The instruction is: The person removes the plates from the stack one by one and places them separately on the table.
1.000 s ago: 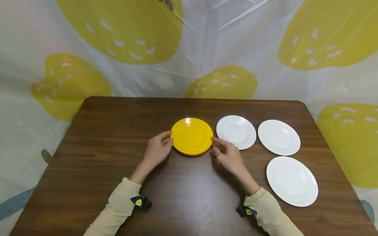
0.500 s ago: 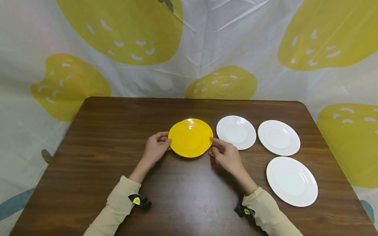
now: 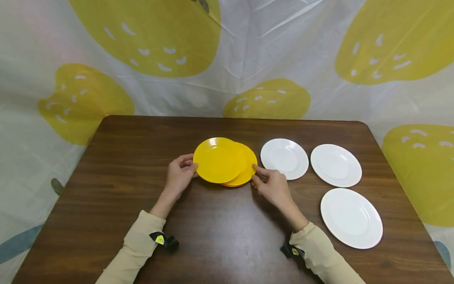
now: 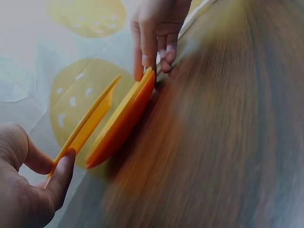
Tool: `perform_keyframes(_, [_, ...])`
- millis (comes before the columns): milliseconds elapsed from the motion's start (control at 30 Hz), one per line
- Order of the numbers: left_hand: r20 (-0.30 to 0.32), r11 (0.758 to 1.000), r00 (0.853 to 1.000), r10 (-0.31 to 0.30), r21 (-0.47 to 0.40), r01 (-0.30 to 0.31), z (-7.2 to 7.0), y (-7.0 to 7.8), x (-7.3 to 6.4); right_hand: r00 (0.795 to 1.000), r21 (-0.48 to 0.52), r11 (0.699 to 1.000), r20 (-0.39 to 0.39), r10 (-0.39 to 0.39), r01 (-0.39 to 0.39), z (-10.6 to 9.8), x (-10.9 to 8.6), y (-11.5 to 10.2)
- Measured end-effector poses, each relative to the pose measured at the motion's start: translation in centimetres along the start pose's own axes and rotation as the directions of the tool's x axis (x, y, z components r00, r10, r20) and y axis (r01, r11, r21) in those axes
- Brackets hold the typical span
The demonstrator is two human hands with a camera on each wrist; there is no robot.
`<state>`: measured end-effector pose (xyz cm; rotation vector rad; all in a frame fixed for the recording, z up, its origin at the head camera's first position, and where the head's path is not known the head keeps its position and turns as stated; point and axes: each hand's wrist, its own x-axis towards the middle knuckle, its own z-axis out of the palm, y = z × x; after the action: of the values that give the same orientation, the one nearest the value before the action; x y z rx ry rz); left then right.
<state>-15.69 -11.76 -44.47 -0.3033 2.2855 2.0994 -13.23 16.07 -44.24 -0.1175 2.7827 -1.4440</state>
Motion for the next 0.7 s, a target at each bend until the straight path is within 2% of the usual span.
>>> perform_keyframes(367, [-0.050,1.000,0.999,-0.004,-0.031,0.002,-1.8,-0.5,0.0,0.999,-0.034,0.999,-0.002,-0.036,0.036,-0.1,0.2,0.1])
perform_keyframes(500, [-0.103,0.998,0.995,0.005,-0.068,-0.012,-2.6,-0.5,0.0,0.999,-0.041,0.999,-0.001,-0.033,0.033,-0.2,0.2,0.0])
perform_keyframes(700, [-0.194,0.994,0.981,0.019,-0.100,-0.039,-4.0,-0.6,-0.2,0.999,-0.042,0.999,0.010,-0.034,0.035,-0.2,0.2,0.0])
